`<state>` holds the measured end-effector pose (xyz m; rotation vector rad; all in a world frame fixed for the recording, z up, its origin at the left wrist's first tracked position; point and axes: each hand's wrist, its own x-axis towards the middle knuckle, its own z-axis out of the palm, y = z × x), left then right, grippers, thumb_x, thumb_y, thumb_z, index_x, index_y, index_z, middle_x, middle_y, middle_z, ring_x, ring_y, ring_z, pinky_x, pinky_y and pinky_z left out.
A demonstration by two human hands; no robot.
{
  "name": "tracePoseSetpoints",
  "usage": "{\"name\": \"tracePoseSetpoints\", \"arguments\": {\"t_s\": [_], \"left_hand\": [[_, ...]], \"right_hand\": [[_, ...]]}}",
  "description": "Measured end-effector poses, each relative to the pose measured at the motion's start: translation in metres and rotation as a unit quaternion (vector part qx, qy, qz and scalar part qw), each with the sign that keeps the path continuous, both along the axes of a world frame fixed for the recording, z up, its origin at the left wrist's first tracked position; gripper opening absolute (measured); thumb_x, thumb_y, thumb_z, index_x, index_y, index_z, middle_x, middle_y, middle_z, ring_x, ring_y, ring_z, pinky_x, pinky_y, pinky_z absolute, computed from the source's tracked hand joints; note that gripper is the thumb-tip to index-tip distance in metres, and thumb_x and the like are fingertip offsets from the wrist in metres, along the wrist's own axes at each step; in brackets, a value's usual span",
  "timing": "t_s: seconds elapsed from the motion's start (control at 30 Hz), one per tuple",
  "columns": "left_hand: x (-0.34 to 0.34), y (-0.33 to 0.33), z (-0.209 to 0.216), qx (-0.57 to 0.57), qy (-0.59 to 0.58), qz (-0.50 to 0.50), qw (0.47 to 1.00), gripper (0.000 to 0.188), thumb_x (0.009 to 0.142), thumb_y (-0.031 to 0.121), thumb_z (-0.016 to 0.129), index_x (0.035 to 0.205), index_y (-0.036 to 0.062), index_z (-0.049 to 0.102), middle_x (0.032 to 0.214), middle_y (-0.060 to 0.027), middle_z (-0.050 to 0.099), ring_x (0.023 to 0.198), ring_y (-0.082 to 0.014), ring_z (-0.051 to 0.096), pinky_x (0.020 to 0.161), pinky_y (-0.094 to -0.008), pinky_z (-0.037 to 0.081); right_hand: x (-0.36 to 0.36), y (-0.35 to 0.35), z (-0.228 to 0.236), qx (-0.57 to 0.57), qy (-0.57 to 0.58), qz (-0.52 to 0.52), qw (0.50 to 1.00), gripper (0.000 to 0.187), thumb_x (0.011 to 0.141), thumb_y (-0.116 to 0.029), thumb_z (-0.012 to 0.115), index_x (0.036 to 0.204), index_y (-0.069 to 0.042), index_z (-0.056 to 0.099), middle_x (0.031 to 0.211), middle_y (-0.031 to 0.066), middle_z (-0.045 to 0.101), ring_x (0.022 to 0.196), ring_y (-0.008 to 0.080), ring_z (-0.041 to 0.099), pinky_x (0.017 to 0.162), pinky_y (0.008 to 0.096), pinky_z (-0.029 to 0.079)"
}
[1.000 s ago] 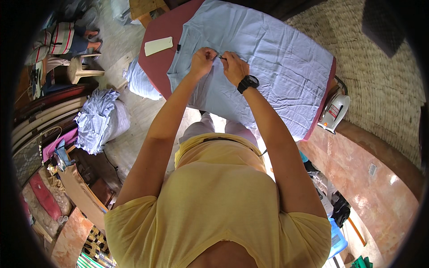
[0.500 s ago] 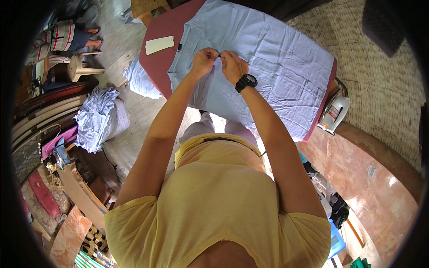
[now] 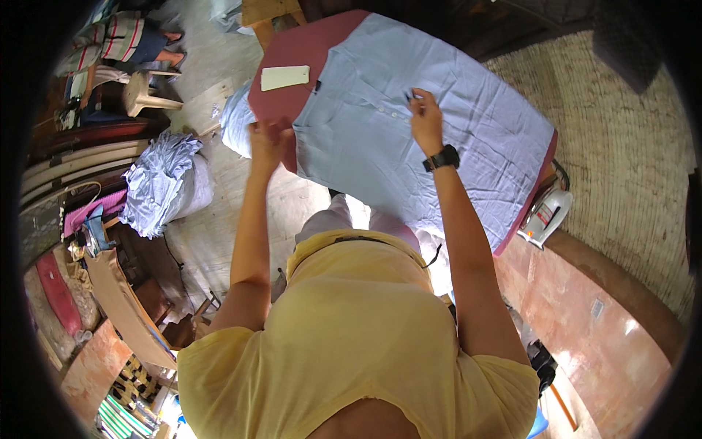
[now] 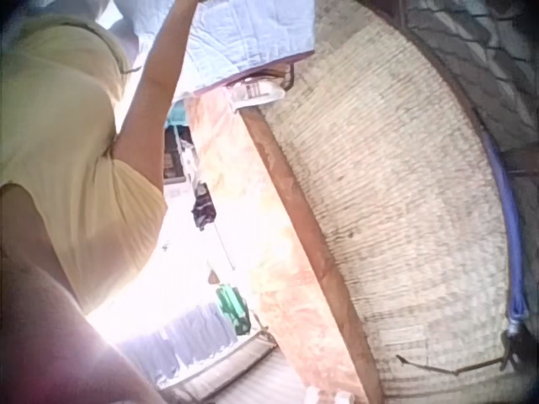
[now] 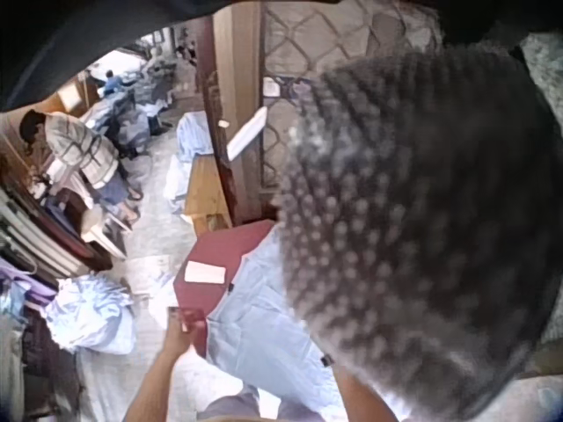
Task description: The person spreads a light blue shirt across an ironing board, aligns the collar and buttons, and uses an iron to smooth the fabric.
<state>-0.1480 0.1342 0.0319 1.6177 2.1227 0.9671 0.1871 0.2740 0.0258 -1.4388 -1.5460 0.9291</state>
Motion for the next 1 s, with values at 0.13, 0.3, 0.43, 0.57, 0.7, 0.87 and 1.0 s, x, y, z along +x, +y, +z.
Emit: {"name": "tracePoseSetpoints", "arguments": {"t_s": [0.13, 0.3, 0.43, 0.57, 0.7, 0.87, 1.0], "left_hand": [[0.027, 0.014, -0.039, -0.029, 0.007, -0.026, 0.999, 0.035, 0.072, 0.015, 0.079, 0.098, 0.0028, 0.059, 0.106, -0.0177, 0.052, 0.101, -0.039, 0.051, 0.085, -0.0453, 0.044], [0.034, 0.02, -0.014, 0.02, -0.027, 0.087, 0.996, 0.027, 0.074, 0.008, 0.074, 0.096, 0.003, 0.06, 0.097, -0.0142, 0.055, 0.097, -0.0369, 0.052, 0.082, -0.0454, 0.043], [0.036, 0.032, 0.0, 0.104, 0.003, 0.036, 0.994, 0.022, 0.075, 0.002, 0.07, 0.096, 0.0052, 0.063, 0.098, -0.0139, 0.057, 0.097, -0.0362, 0.052, 0.082, -0.0448, 0.044], [0.056, 0.041, -0.01, 0.093, -0.099, -0.122, 0.983, 0.019, 0.075, 0.001, 0.07, 0.092, 0.0058, 0.064, 0.096, -0.0121, 0.058, 0.095, -0.0339, 0.054, 0.08, -0.042, 0.046], [0.084, 0.047, -0.026, 0.097, -0.1, -0.142, 0.98, 0.016, 0.075, 0.0, 0.068, 0.089, 0.0054, 0.063, 0.093, -0.0114, 0.057, 0.091, -0.0333, 0.056, 0.079, -0.0411, 0.047], [0.084, 0.049, -0.031, 0.091, -0.08, -0.093, 0.988, 0.013, 0.077, 0.0, 0.066, 0.087, 0.0048, 0.059, 0.092, -0.0108, 0.057, 0.09, -0.0323, 0.057, 0.078, -0.0398, 0.047], [0.063, 0.033, -0.023, 0.114, -0.139, -0.119, 0.977, 0.013, 0.078, 0.0, 0.066, 0.086, 0.0051, 0.058, 0.092, -0.0108, 0.057, 0.089, -0.0316, 0.057, 0.076, -0.0394, 0.048]], "right_hand": [[-0.107, 0.028, 0.026, -0.149, 0.125, 0.151, 0.969, 0.02, 0.088, -0.012, 0.063, 0.105, -0.004, 0.067, 0.081, 0.0116, 0.069, 0.074, 0.0211, 0.067, 0.064, 0.0324, 0.053], [-0.191, 0.102, 0.007, 0.017, -0.082, 0.233, 0.969, 0.023, 0.082, -0.004, 0.059, 0.103, -0.006, 0.068, 0.093, 0.0156, 0.07, 0.085, 0.0324, 0.068, 0.076, 0.0405, 0.053], [-0.23, 0.14, -0.015, 0.096, -0.19, 0.26, 0.942, 0.022, 0.082, -0.004, 0.06, 0.102, -0.008, 0.069, 0.1, 0.0163, 0.068, 0.092, 0.0336, 0.066, 0.082, 0.0399, 0.052], [-0.246, 0.141, -0.031, 0.151, -0.236, 0.274, 0.92, 0.025, 0.08, -0.005, 0.063, 0.102, -0.014, 0.071, 0.103, 0.0113, 0.063, 0.103, 0.0305, 0.056, 0.092, 0.0438, 0.043], [-0.242, 0.136, -0.036, 0.181, -0.242, 0.244, 0.921, 0.03, 0.078, -0.006, 0.067, 0.106, -0.017, 0.072, 0.109, 0.0084, 0.058, 0.108, 0.0285, 0.049, 0.097, 0.0441, 0.037], [-0.219, 0.098, -0.008, 0.245, -0.149, 0.16, 0.945, 0.032, 0.079, -0.01, 0.068, 0.111, -0.014, 0.067, 0.109, 0.0102, 0.058, 0.107, 0.0293, 0.051, 0.097, 0.0433, 0.034], [-0.142, 0.047, 0.033, 0.264, -0.139, 0.117, 0.947, 0.029, 0.081, -0.008, 0.067, 0.11, -0.009, 0.064, 0.105, 0.0106, 0.062, 0.105, 0.0295, 0.053, 0.097, 0.0428, 0.034]]}}
